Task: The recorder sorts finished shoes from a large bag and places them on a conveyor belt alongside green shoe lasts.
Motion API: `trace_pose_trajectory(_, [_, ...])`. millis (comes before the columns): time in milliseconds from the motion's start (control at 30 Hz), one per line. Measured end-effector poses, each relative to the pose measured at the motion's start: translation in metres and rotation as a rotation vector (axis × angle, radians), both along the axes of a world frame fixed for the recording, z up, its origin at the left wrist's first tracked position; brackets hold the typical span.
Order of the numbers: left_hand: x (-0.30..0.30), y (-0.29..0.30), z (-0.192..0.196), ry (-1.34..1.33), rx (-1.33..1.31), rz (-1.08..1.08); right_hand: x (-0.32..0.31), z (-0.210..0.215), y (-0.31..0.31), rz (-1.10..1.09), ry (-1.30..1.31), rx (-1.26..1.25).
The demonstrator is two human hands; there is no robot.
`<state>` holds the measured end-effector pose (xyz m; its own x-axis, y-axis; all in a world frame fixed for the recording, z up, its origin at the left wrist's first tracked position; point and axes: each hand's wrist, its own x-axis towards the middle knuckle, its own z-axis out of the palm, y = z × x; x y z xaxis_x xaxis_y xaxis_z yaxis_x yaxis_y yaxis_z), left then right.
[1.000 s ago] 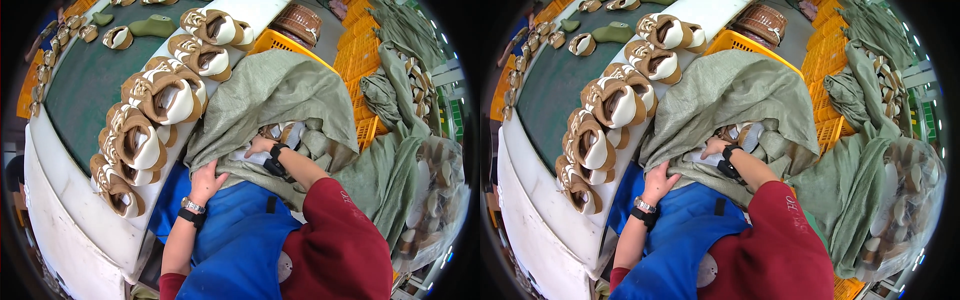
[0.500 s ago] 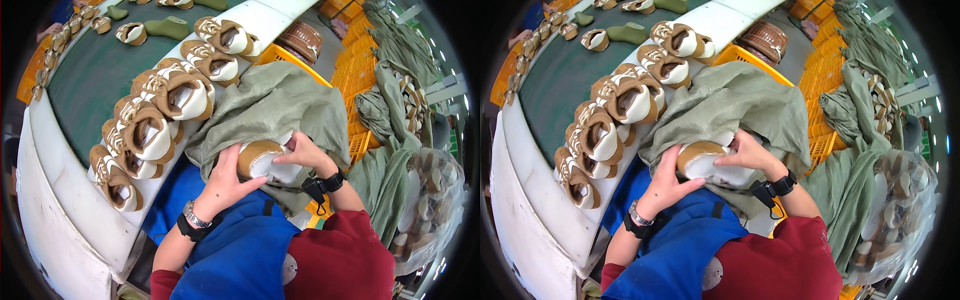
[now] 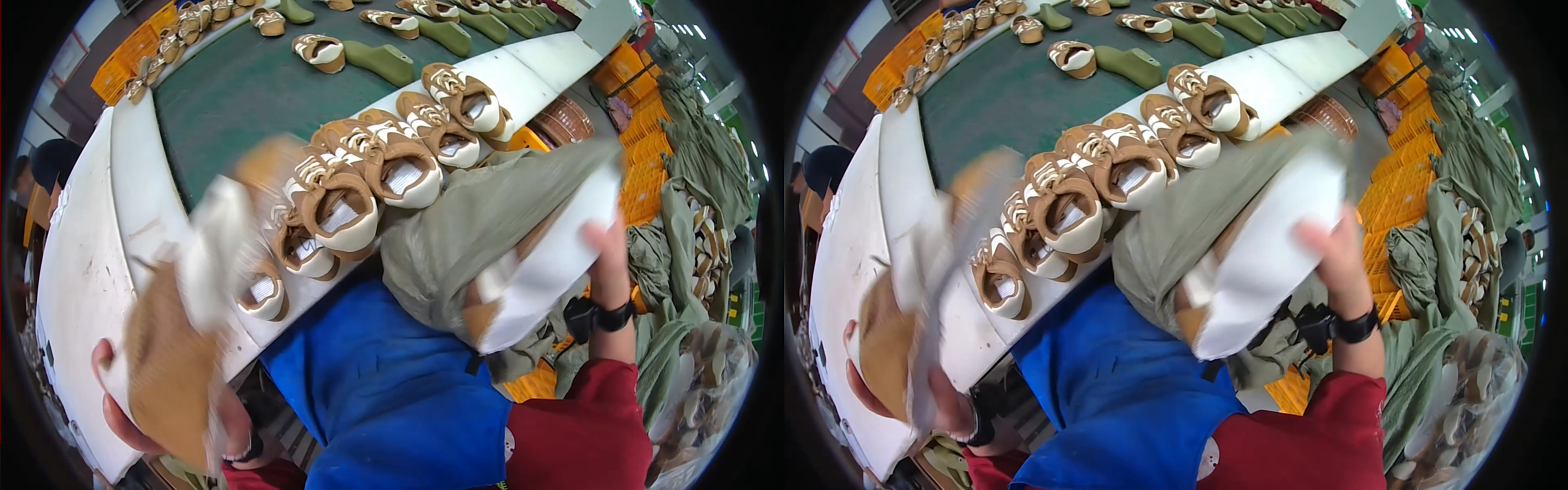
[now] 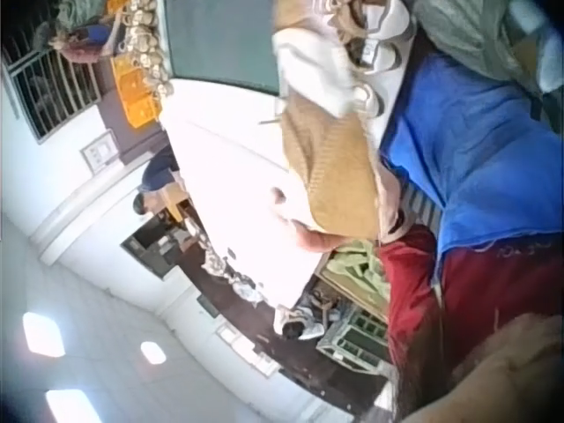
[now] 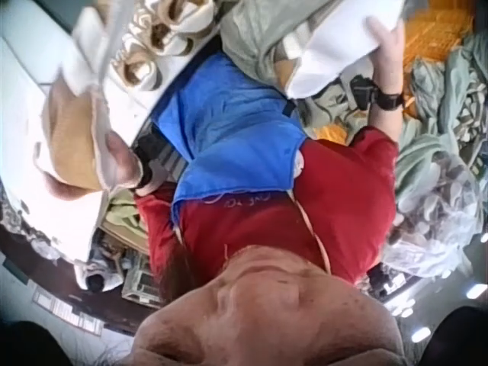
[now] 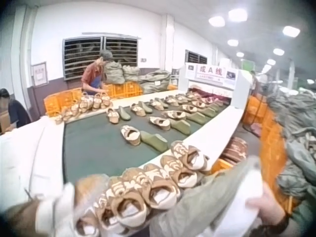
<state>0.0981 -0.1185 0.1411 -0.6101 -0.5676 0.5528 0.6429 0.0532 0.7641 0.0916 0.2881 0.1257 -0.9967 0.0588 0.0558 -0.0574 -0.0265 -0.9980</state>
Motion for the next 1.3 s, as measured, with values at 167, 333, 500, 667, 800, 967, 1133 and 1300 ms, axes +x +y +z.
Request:
trace_pose_trajectory(167, [-0.045,-0.029,-0.071,-0.02,-1.147,0.168,-0.06,0.023,-0.006,-0.144,0.215,-0.549])
trace_pose_trajectory(333, [-0.033,-0.016,-0.095,-0.341,-1.466,-0.213,-0.061,-0.046,0.006,0.141,-0.498,-0.267])
trace_pose_trajectory(500, [-0.006,0.015,-0.08,-0.22,-1.286,-0.377,-0.023,-0.071,-0.043,0.498,-0.85,0.044])
trace_pose_trajectory(667, [0.003,0.102,-0.075,-0.145,-1.032,-0.758,-0.004,-0.074,-0.087,0.847,-0.661,0.196])
trace_pose_trajectory(800, [-0.025,0.118,-0.16,-0.574,-0.92,-1.088,-0.004,-0.051,-0.058,1.01,-0.838,0.352])
trace_pose_trajectory(967, [-0.017,0.103,-0.234,-0.729,-1.268,-0.909,0.01,0.005,-0.012,0.642,-0.535,0.407])
trace_pose_trajectory(1133, [-0.009,0.11,-0.233,-0.604,-1.484,-0.753,-0.092,0.041,-0.015,0.08,0.105,0.537])
trace_pose_trajectory(1300, [-0.004,0.111,-0.217,-0.568,-1.451,-0.739,-0.228,0.011,-0.059,-0.115,0.084,1.594])
